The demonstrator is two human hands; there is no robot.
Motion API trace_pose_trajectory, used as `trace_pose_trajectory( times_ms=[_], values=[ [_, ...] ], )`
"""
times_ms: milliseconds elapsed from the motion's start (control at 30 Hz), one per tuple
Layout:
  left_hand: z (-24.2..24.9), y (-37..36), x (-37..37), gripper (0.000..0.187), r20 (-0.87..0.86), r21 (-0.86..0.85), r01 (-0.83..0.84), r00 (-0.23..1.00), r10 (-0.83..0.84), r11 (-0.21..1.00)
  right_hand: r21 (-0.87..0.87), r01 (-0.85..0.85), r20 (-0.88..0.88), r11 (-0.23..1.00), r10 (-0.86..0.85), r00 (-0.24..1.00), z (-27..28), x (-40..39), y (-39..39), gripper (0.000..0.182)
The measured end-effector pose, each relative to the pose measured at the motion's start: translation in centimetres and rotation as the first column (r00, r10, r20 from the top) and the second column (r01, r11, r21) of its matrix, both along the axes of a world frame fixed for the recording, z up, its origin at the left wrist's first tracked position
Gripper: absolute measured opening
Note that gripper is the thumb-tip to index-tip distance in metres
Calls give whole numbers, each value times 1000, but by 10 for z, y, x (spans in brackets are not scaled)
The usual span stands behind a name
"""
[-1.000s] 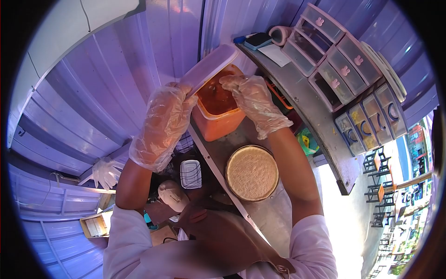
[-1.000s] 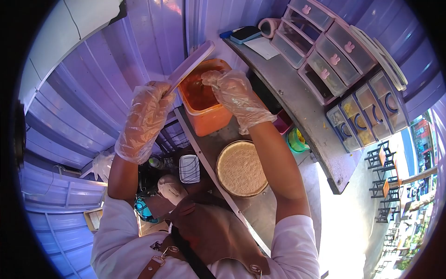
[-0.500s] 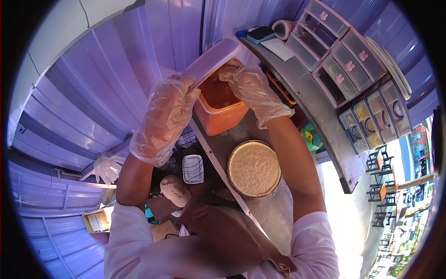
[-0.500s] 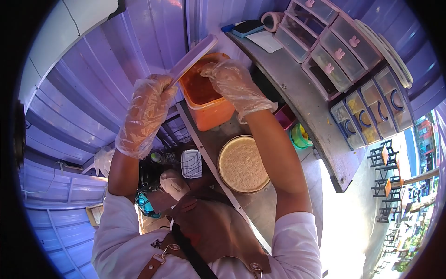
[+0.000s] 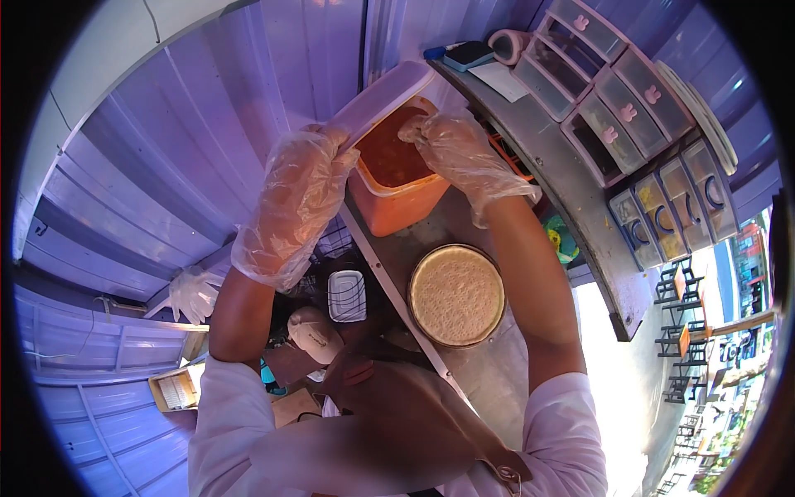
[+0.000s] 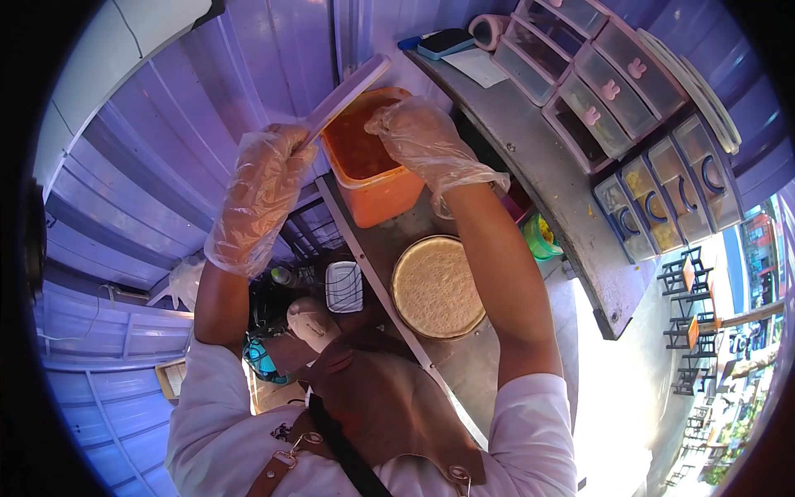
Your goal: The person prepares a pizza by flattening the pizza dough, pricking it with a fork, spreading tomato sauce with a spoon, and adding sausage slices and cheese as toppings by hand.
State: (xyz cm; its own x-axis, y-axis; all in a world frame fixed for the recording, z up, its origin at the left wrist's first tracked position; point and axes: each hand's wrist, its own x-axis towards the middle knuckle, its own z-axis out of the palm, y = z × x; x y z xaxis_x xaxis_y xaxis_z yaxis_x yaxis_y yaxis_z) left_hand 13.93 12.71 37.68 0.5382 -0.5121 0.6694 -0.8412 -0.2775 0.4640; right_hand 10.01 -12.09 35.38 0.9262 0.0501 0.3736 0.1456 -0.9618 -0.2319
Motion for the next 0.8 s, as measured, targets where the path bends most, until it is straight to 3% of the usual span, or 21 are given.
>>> trace_pose_trajectory(
  times_ms=[67,133,200,233,300,333,367,400,533,600,633,667,700,733,800],
  values=[
    [-2,1,2,12,-38,1,1,999,-1,1000,92,36,-100,995,-26,995,22,-13,12,23],
    [-5,0,3,13,34,-26,-7,999,8,1000,188,91,-200,978,-53,978,40,-20,23,22],
    [-4,1,-1,13,56,-33,-5,998,7,999,472,248,-313,846,-102,944,49,-19,33,19],
    [-3,1,-2,13,79,-41,-7,997,11,999,474,250,-311,844,-104,945,41,-15,31,19],
    [-1,1,-2,13,79,-18,-2,997,3,1000,558,-103,65,823,81,995,8,2,17,22],
    [-1,1,-2,12,77,3,0,997,0,1000,559,-103,66,823,79,995,-4,9,8,22],
    [-2,0,-1,12,77,3,0,997,0,1000,275,-53,75,960,34,997,-11,13,0,25],
    [-3,0,-1,12,68,-27,8,998,-6,1000,-35,9,96,999,-5,995,-19,16,-9,28],
    [-5,0,0,13,53,-69,22,998,-18,997,-92,101,-89,991,-110,990,24,-9,12,28],
    [-1,1,-1,13,37,-42,23,999,-22,999,5,196,-332,981,-184,925,40,-13,20,33],
    [1,1,-1,13,21,-13,27,999,-27,1000,4,198,-332,980,-186,925,39,-13,18,33],
    [0,1,-1,13,20,-12,30,999,-30,999,315,272,-371,909,-145,917,37,-12,16,36],
    [0,2,0,13,24,5,22,999,-22,1000,589,329,-393,738,-95,915,34,-11,14,39],
    [-1,2,1,13,28,22,13,1000,-14,1000,590,331,-392,737,-97,915,29,-11,14,39],
    [-2,1,1,13,21,26,8,1000,-9,1000,782,257,-164,568,-211,964,19,-11,15,39]
  ],
)
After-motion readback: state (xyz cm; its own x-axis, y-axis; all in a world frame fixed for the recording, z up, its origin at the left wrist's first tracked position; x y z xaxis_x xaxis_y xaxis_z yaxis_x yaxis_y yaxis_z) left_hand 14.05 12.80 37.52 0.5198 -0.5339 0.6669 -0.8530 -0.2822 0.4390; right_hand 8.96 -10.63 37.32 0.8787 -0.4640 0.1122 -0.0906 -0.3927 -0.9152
